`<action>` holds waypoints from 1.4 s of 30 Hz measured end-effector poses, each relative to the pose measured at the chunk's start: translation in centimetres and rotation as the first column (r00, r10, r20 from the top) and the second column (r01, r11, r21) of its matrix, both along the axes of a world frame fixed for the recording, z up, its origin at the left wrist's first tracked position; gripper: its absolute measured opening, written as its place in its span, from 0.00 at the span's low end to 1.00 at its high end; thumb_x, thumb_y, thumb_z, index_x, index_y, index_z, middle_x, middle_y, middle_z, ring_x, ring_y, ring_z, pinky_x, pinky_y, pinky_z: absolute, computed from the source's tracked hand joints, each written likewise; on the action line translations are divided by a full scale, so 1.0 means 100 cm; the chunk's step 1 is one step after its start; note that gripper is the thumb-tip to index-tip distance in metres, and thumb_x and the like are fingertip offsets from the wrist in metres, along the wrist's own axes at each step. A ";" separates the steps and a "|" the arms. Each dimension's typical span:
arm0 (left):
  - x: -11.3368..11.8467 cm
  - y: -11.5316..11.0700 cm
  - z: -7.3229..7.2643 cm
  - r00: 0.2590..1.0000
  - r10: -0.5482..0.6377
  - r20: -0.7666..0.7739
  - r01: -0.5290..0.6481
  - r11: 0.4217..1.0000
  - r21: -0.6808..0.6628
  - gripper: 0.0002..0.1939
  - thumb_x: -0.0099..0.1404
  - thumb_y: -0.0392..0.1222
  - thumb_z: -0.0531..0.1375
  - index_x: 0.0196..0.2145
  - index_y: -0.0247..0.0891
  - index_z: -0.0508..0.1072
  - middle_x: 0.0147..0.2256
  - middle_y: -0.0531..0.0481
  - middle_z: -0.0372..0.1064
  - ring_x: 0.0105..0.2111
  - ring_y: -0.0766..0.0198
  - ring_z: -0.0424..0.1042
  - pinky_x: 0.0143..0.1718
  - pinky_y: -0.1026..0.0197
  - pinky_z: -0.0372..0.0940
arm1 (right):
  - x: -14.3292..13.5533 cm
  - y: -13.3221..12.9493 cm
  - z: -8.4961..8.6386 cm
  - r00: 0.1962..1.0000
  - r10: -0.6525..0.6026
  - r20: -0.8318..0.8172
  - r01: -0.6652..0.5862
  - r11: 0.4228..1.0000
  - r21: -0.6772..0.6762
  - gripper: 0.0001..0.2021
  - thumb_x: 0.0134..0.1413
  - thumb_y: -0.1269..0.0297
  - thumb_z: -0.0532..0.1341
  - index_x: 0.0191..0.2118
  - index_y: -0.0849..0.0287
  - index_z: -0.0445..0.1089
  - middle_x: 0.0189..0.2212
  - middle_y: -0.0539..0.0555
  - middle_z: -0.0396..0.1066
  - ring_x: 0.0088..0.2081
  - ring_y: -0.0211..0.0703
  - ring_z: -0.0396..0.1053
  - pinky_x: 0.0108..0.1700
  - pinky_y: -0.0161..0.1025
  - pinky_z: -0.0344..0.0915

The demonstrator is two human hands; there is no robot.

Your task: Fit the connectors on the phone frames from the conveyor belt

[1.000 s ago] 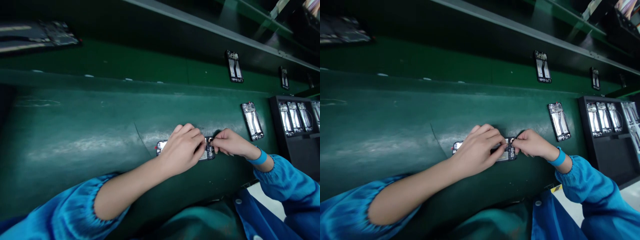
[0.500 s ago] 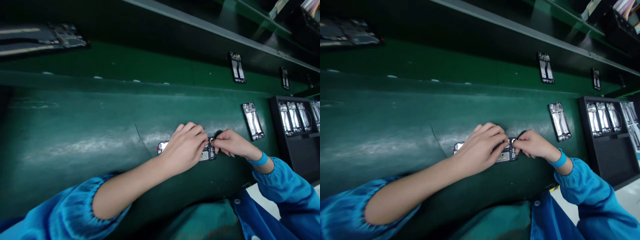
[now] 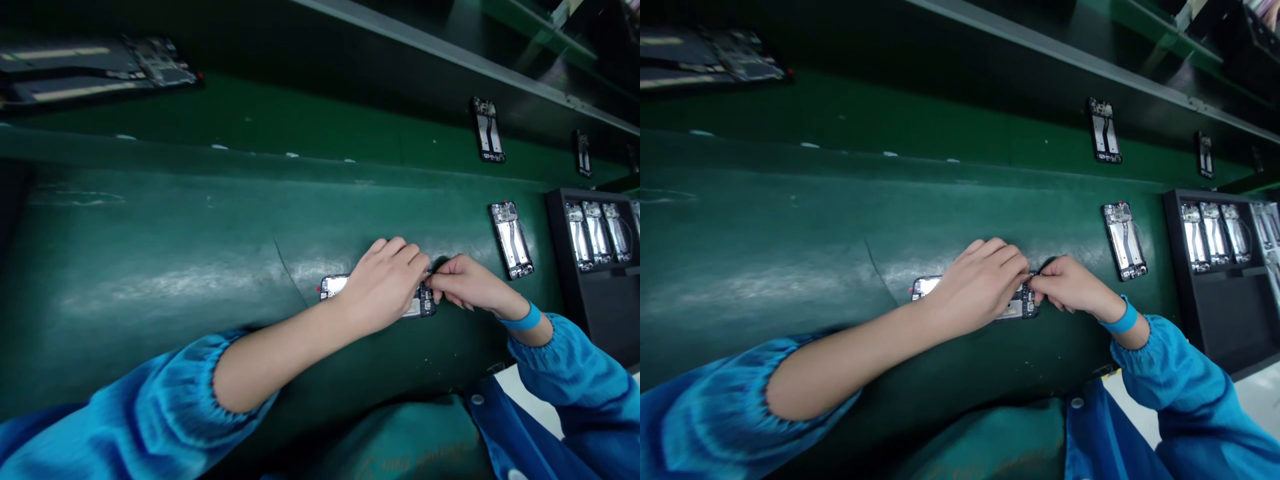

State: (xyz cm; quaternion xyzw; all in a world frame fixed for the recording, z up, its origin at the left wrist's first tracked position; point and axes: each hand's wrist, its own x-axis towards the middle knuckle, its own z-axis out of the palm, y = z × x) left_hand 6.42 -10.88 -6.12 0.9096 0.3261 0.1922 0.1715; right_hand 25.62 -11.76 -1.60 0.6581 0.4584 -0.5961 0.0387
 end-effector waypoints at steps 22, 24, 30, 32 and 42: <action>-0.038 -0.029 0.000 0.994 -0.078 -0.082 0.085 0.992 0.088 0.30 0.72 0.57 0.59 0.66 0.45 0.66 0.68 0.37 0.57 0.67 0.37 0.56 0.64 0.29 0.52 | 0.023 -0.044 -0.007 0.897 0.234 0.374 -0.439 0.388 0.811 0.13 0.69 0.61 0.58 0.33 0.58 0.73 0.29 0.57 0.74 0.33 0.47 0.69 0.38 0.45 0.64; -0.037 -0.028 0.000 0.993 -0.066 -0.093 0.073 0.994 0.077 0.31 0.71 0.59 0.59 0.67 0.46 0.65 0.69 0.37 0.56 0.68 0.36 0.55 0.65 0.28 0.50 | 0.024 -0.036 -0.010 0.912 0.252 0.323 -0.402 0.406 0.821 0.16 0.70 0.61 0.56 0.29 0.57 0.71 0.24 0.55 0.70 0.29 0.45 0.68 0.36 0.44 0.63; -0.037 -0.029 0.001 0.995 -0.049 -0.082 0.052 0.998 0.041 0.32 0.69 0.59 0.61 0.66 0.46 0.66 0.69 0.38 0.56 0.68 0.35 0.55 0.65 0.27 0.49 | 0.013 -0.022 -0.028 0.966 0.239 0.096 -0.183 0.372 0.910 0.17 0.71 0.64 0.54 0.27 0.56 0.67 0.23 0.53 0.67 0.28 0.43 0.66 0.35 0.43 0.64; -0.037 -0.029 0.001 0.995 -0.048 -0.090 0.052 0.998 0.036 0.33 0.69 0.60 0.60 0.67 0.46 0.65 0.69 0.38 0.55 0.68 0.35 0.54 0.65 0.27 0.49 | 0.010 -0.022 -0.031 0.958 0.259 0.120 -0.206 0.338 0.918 0.16 0.70 0.65 0.55 0.27 0.56 0.67 0.23 0.53 0.68 0.28 0.43 0.66 0.36 0.43 0.63; -0.037 -0.030 0.002 0.996 -0.030 -0.087 0.035 0.998 0.049 0.31 0.71 0.60 0.58 0.66 0.46 0.67 0.69 0.38 0.56 0.68 0.36 0.55 0.66 0.28 0.49 | 0.009 -0.025 -0.035 0.950 0.227 0.216 -0.265 0.212 0.941 0.13 0.69 0.68 0.57 0.29 0.56 0.67 0.24 0.53 0.69 0.27 0.42 0.65 0.34 0.42 0.63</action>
